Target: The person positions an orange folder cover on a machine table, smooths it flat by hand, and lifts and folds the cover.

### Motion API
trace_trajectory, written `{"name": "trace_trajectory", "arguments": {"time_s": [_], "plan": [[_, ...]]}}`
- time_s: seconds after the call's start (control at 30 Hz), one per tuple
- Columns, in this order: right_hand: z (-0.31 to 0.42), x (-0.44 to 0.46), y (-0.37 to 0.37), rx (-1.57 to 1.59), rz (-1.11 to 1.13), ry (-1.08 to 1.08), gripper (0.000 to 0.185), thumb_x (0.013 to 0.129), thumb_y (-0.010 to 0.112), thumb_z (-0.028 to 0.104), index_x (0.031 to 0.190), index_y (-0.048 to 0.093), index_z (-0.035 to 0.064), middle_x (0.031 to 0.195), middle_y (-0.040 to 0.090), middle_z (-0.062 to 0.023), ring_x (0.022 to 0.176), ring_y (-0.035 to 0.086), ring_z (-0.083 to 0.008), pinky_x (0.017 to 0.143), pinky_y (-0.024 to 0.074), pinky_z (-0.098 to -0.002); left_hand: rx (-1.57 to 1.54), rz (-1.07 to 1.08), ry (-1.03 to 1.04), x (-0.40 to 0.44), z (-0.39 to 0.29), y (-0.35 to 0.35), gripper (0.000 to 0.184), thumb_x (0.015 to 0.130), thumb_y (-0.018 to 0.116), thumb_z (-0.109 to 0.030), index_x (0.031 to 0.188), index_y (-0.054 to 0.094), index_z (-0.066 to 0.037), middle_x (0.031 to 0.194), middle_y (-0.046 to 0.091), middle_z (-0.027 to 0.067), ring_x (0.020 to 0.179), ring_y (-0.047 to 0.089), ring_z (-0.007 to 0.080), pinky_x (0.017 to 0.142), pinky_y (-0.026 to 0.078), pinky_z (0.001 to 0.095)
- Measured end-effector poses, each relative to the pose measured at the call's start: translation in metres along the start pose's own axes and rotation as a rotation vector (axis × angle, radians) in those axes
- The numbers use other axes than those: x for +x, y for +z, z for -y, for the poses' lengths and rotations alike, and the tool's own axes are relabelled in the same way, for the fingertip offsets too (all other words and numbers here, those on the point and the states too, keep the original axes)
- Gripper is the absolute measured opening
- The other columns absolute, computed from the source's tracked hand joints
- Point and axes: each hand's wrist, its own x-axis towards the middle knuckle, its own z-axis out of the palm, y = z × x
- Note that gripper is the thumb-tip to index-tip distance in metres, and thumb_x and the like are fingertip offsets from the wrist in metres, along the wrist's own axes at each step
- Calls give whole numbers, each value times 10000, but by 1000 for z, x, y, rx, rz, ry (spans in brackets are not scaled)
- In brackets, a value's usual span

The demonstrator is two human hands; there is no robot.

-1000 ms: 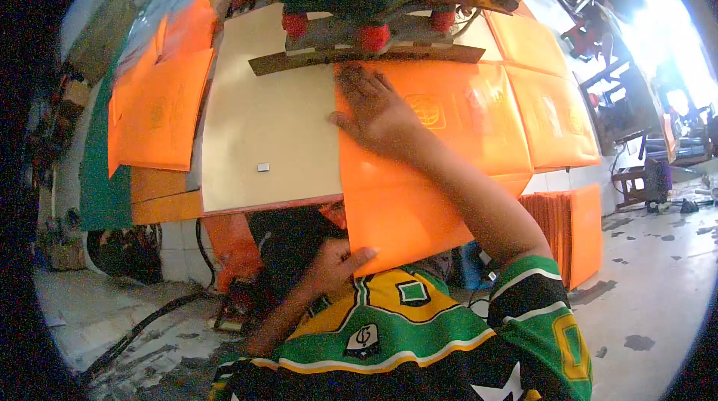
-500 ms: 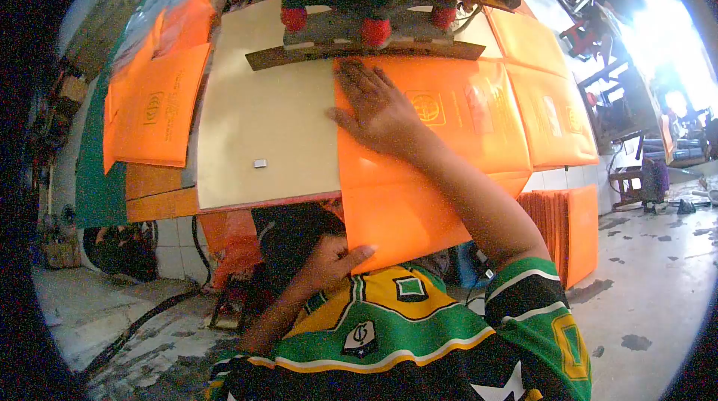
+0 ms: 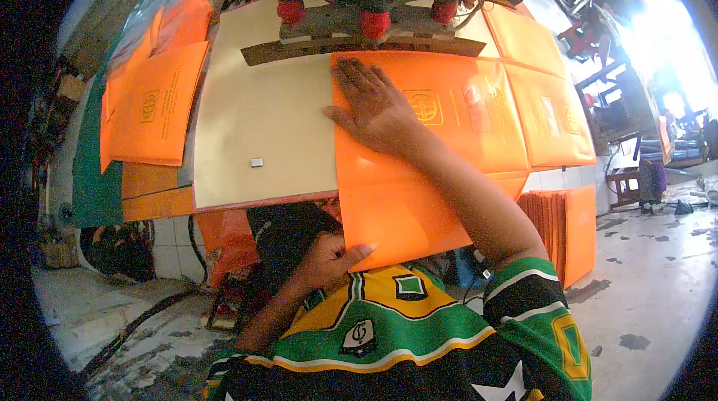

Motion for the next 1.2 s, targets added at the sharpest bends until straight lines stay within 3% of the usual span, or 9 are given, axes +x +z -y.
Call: {"name": "trace_trajectory", "arguments": {"time_s": [0.4,0.5,0.57,0.6,0.67,0.77,0.87,1.13,1.2], "plan": [[-6,-4,8,8,-14,-13,746,1050,469,523,1543,362,-26,1606,360,-246,1519,305,-373,1257,225,-494,58,27,-10,2,5,-2,381,1013,667,-350,1067,740,20,680,665,105,579,567,100,565,470,311],[-6,-3,4,10,8,-9,745,1049,476,515,1553,351,-18,1617,351,-231,1529,293,-353,1263,212,-488,83,55,-54,3,-1,-2,372,1012,669,-334,1093,735,23,766,713,126,643,642,129,619,514,316],[-8,-2,5,11,33,-4,746,1047,480,511,1559,344,-14,1621,347,-226,1533,287,-345,1267,204,-484,53,35,43,8,-18,0,351,1012,664,-304,1124,719,24,928,753,160,797,726,209,739,560,341],[-12,-5,8,6,18,-33,744,1046,487,506,1558,346,-14,1622,346,-226,1536,281,-343,1270,197,-484,54,30,43,9,-22,-1,351,1012,664,-304,1124,719,24,928,753,160,797,726,209,739,560,341],[-10,-2,3,4,4,-68,743,1044,494,502,1558,348,-14,1623,344,-227,1539,274,-342,1272,190,-483,59,97,38,13,-27,-2,324,1014,651,-270,1148,703,21,1071,750,178,975,734,292,874,559,384],[-8,-1,-3,64,78,-8,742,1039,512,496,1554,358,-15,1619,350,-227,1540,273,-341,1276,183,-476,45,97,143,19,-28,0,294,1009,643,-237,1141,699,20,1081,744,183,1007,718,328,909,543,414],[-11,-2,0,66,49,-31,740,1036,525,491,1552,365,-15,1617,353,-229,1540,273,-342,1276,183,-470,107,71,248,22,-32,1,293,1004,638,-237,1126,696,24,1072,737,195,1007,709,352,899,538,433],[-17,-4,2,61,-44,-112,745,1019,546,521,1516,421,-19,1589,398,-239,1496,354,-375,1251,245,-498,106,88,217,26,-30,6,305,997,640,-260,1068,689,33,1017,724,216,963,702,373,852,537,449],[-15,-4,-1,57,-13,-94,736,1028,544,501,1532,398,-15,1594,389,-237,1510,328,-369,1262,222,-483,112,92,219,28,-32,7,299,996,642,-255,1057,689,34,1006,725,214,957,704,371,849,537,451]]}}
